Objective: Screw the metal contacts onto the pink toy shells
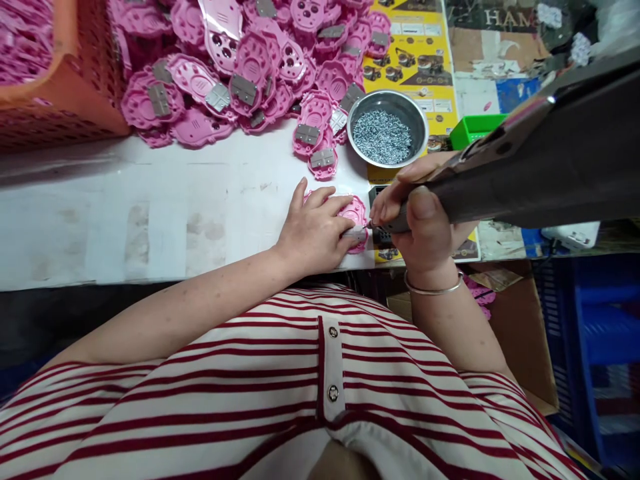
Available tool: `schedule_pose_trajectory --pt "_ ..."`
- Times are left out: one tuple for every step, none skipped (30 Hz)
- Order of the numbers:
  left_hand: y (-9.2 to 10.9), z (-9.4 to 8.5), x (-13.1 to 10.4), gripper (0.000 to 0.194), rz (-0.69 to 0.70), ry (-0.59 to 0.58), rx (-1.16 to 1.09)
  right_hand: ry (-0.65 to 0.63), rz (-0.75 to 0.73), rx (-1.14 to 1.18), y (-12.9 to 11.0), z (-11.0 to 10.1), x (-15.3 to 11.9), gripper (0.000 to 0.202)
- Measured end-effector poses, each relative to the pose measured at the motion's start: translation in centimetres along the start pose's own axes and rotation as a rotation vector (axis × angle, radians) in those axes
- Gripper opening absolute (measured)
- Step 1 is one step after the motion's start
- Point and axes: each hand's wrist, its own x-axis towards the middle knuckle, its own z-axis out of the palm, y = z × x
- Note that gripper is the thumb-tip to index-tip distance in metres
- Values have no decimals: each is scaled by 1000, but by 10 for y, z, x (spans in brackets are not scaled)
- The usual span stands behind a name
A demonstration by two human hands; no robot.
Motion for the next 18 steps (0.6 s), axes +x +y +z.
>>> schedule_pose_trajectory --pt "-1 0 0 20 1 -1 0 18 -110 63 -2 -2 1 55" --pt "-1 1 0 20 2 -2 0 43 -232 132 -5 -3 1 46" --pt "-2 1 0 20 5 -2 -1 81 -345 193 -9 -5 3 38" --pt "-3 2 0 20 8 -2 -2 120 -435 240 -13 -8 4 31" --pt "-3 2 -1 21 10 -2 -4 165 -487 265 -17 -10 5 25" --pt "-3 3 -1 21 10 -2 -7 207 -499 266 -21 -11 6 21" --pt "-4 3 -1 21 10 -2 -10 246 -490 261 -24 -13 7 18" --pt "-4 3 -1 21 9 -3 -13 267 -474 253 -26 -14 7 16" --pt "-4 4 -2 22 7 -5 -14 287 -466 246 -27 -16 6 14" --pt "-3 4 -2 22 6 -5 -14 299 -458 231 -26 -16 5 14" --pt "-3 4 -2 22 5 -4 -12 313 -444 208 -24 -17 4 15" --pt "-3 4 -2 22 5 -3 -11 320 -425 179 -20 -17 3 16" --pt "-3 4 -2 21 6 -1 -9 331 -405 148 -17 -18 2 18" --pt "-3 3 -2 21 6 -1 -10 340 -393 122 -13 -18 1 20" --pt "-3 3 -2 21 7 -1 -11 349 -384 102 -9 -19 0 23" --pt "-3 3 -2 21 8 -2 -13 354 -374 87 -5 -19 0 26" --pt "-3 3 -2 21 9 -3 -13 356 -369 75 -2 -19 -1 27" --pt "-3 3 -2 21 9 -2 -12 359 -364 66 0 -20 -1 29"
